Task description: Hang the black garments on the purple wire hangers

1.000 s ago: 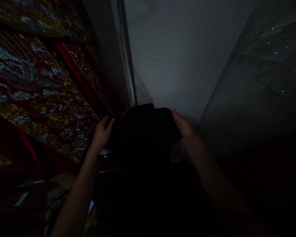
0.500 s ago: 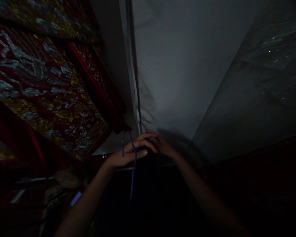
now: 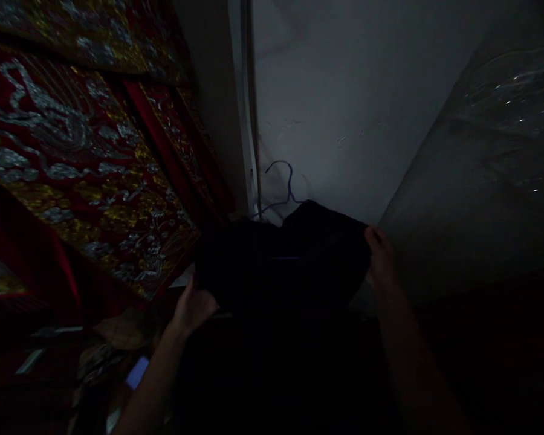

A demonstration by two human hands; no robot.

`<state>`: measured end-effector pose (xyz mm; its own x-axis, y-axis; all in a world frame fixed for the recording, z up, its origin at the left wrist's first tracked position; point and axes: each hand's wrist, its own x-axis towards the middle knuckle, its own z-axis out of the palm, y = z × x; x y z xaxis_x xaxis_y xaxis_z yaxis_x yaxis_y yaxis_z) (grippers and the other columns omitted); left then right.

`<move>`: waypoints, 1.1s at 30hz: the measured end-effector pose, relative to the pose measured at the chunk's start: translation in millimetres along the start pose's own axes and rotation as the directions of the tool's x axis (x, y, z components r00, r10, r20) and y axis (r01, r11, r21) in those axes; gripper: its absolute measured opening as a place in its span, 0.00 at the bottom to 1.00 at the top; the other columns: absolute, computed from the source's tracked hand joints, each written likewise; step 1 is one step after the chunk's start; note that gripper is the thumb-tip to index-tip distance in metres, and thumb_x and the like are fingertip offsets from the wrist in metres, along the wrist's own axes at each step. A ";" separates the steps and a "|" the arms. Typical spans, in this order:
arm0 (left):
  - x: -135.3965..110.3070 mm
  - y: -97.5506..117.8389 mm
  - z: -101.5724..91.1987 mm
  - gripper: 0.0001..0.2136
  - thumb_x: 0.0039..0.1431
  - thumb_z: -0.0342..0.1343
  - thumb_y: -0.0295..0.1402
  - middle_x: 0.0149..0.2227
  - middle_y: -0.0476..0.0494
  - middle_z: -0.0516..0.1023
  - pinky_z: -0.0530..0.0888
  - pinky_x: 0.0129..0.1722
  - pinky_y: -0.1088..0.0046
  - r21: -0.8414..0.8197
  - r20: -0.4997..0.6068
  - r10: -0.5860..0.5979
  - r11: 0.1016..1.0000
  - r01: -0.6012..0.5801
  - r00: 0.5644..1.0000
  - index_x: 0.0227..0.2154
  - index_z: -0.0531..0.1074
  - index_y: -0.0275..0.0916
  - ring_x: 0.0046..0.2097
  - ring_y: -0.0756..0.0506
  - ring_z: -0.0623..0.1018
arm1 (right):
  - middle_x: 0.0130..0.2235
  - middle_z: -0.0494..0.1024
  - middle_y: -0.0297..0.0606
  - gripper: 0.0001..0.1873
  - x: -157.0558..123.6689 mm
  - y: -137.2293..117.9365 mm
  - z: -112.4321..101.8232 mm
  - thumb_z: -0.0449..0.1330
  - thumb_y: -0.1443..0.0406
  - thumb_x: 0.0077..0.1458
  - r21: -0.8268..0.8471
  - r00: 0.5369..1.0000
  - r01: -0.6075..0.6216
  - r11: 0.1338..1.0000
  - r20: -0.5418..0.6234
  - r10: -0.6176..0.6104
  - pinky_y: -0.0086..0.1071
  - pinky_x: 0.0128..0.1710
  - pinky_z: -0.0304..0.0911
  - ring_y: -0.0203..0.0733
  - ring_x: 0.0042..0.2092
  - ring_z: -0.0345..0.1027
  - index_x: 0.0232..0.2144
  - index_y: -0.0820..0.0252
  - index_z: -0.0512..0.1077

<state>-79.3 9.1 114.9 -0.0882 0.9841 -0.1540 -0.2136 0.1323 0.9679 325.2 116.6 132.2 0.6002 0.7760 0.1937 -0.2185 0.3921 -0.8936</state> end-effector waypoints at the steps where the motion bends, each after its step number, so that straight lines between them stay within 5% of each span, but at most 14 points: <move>1: 0.8 -9.5 -6.1 0.27 0.46 0.57 0.65 0.31 0.37 0.80 0.76 0.47 0.53 -0.065 0.011 -0.034 0.997 0.035 0.999 0.29 0.73 0.43 0.45 0.34 0.80 | 0.39 0.78 0.35 0.25 2.9 -3.5 5.9 0.69 0.48 0.44 -0.011 0.999 0.048 0.999 -0.011 -0.048 0.37 0.45 0.68 0.45 0.45 0.73 0.40 0.57 0.74; 4: 2.7 -30.5 -9.5 0.24 0.40 0.67 0.56 0.34 0.41 0.80 0.74 0.51 0.56 -0.212 -0.017 -0.039 0.977 0.035 0.999 0.28 0.70 0.42 0.50 0.35 0.79 | 0.43 0.79 0.37 0.24 -6.6 -10.6 30.5 0.68 0.48 0.47 -0.030 0.996 0.086 0.996 0.034 -0.085 0.39 0.50 0.67 0.47 0.51 0.71 0.41 0.56 0.74; 7: 2.6 -40.3 2.7 0.20 0.41 0.72 0.42 0.42 0.44 0.81 0.72 0.57 0.59 -0.192 -0.194 0.018 0.980 -0.056 0.981 0.35 0.70 0.43 0.56 0.38 0.77 | 0.47 0.78 0.39 0.26 -31.4 -10.4 47.6 0.69 0.48 0.45 0.021 0.998 -0.007 1.000 0.061 0.006 0.40 0.52 0.68 0.48 0.53 0.71 0.42 0.55 0.74; 12: -7.4 -47.6 20.9 0.19 0.49 0.67 0.32 0.51 0.47 0.79 0.72 0.59 0.59 -0.195 -0.467 -0.023 0.978 -0.078 0.884 0.44 0.70 0.47 0.60 0.40 0.74 | 0.50 0.79 0.40 0.29 -61.3 6.5 31.0 0.69 0.46 0.44 0.076 0.977 -0.208 0.975 0.067 0.203 0.43 0.50 0.71 0.50 0.54 0.72 0.45 0.54 0.73; 16: -23.3 -60.2 19.7 0.22 0.48 0.69 0.32 0.52 0.47 0.79 0.72 0.61 0.57 -0.254 -0.443 -0.065 0.966 -0.055 0.894 0.46 0.72 0.46 0.61 0.39 0.74 | 0.51 0.77 0.39 0.23 -86.5 33.5 1.8 0.62 0.47 0.54 -0.094 0.996 0.002 0.996 -0.085 -0.011 0.40 0.53 0.67 0.46 0.55 0.70 0.46 0.54 0.72; 19: -35.8 -70.4 16.1 0.25 0.44 0.71 0.31 0.50 0.46 0.81 0.72 0.61 0.55 -0.243 -0.419 -0.100 0.970 -0.005 0.902 0.47 0.72 0.47 0.60 0.38 0.74 | 0.50 0.74 0.40 0.20 -123.1 57.7 -8.4 0.59 0.49 0.57 -0.282 0.950 0.138 0.949 -0.232 -0.207 0.40 0.53 0.65 0.47 0.53 0.68 0.46 0.53 0.70; 21: -42.1 -75.2 15.1 0.26 0.41 0.72 0.31 0.47 0.46 0.82 0.73 0.60 0.55 -0.241 -0.381 -0.137 0.970 0.045 0.914 0.46 0.73 0.45 0.59 0.37 0.76 | 0.44 0.75 0.41 0.21 -153.1 71.4 -3.8 0.59 0.46 0.56 -0.318 0.983 0.028 0.948 -0.162 -0.083 0.40 0.49 0.66 0.48 0.48 0.70 0.41 0.54 0.70; 22: -44.3 -76.7 15.1 0.26 0.40 0.72 0.32 0.46 0.45 0.82 0.73 0.59 0.54 -0.245 -0.358 -0.158 0.967 0.071 0.920 0.45 0.73 0.45 0.58 0.36 0.77 | 0.39 0.75 0.41 0.24 -168.0 76.4 1.7 0.58 0.42 0.54 -0.314 0.998 -0.070 0.947 -0.023 0.066 0.40 0.45 0.67 0.48 0.43 0.71 0.38 0.55 0.70; 23: -46.0 -77.7 15.4 0.26 0.39 0.72 0.32 0.45 0.45 0.83 0.74 0.58 0.54 -0.250 -0.336 -0.175 0.964 0.092 0.925 0.45 0.74 0.44 0.57 0.35 0.77 | 0.34 0.75 0.40 0.28 -182.0 79.7 8.8 0.55 0.38 0.53 -0.320 0.960 -0.169 0.932 0.162 0.230 0.41 0.40 0.68 0.48 0.38 0.71 0.33 0.56 0.70; 25: -48.1 -78.2 16.6 0.27 0.36 0.72 0.32 0.44 0.45 0.83 0.74 0.57 0.54 -0.254 -0.305 -0.178 0.962 0.100 0.935 0.44 0.75 0.44 0.56 0.35 0.78 | 0.31 0.76 0.41 0.33 -205.3 81.9 24.5 0.51 0.34 0.53 -0.393 0.765 -0.267 0.880 0.469 0.441 0.42 0.39 0.68 0.48 0.35 0.72 0.29 0.57 0.71; 27: -49.5 -77.4 17.6 0.28 0.34 0.72 0.32 0.44 0.44 0.83 0.74 0.57 0.53 -0.256 -0.284 -0.172 0.962 0.099 0.943 0.44 0.75 0.43 0.55 0.34 0.78 | 0.35 0.78 0.42 0.31 -220.1 80.1 38.4 0.52 0.37 0.55 -0.474 0.633 -0.246 0.845 0.582 0.511 0.43 0.45 0.67 0.50 0.41 0.73 0.31 0.56 0.74; 30: -52.4 -75.2 17.9 0.30 0.30 0.72 0.31 0.42 0.43 0.84 0.74 0.57 0.52 -0.268 -0.255 -0.196 0.955 0.126 0.947 0.44 0.76 0.42 0.54 0.31 0.79 | 0.39 0.79 0.40 0.20 -227.3 77.9 51.8 0.56 0.46 0.58 -0.518 0.591 -0.174 0.838 0.626 0.509 0.44 0.51 0.65 0.52 0.47 0.72 0.35 0.54 0.75; 33: -56.0 -72.9 17.7 0.31 0.29 0.73 0.31 0.43 0.42 0.84 0.74 0.57 0.52 -0.257 -0.212 -0.214 0.954 0.157 0.953 0.45 0.76 0.41 0.54 0.31 0.79 | 0.41 0.80 0.42 0.14 -226.0 81.0 58.1 0.56 0.54 0.58 -0.490 0.598 -0.163 0.856 0.641 0.481 0.45 0.53 0.64 0.53 0.48 0.72 0.38 0.55 0.75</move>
<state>-41.5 -53.6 56.5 -0.2452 0.8849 -0.3960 -0.4675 0.2499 0.8479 127.1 1.7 39.6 -0.2396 0.9694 -0.0539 0.0924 -0.0325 -0.9952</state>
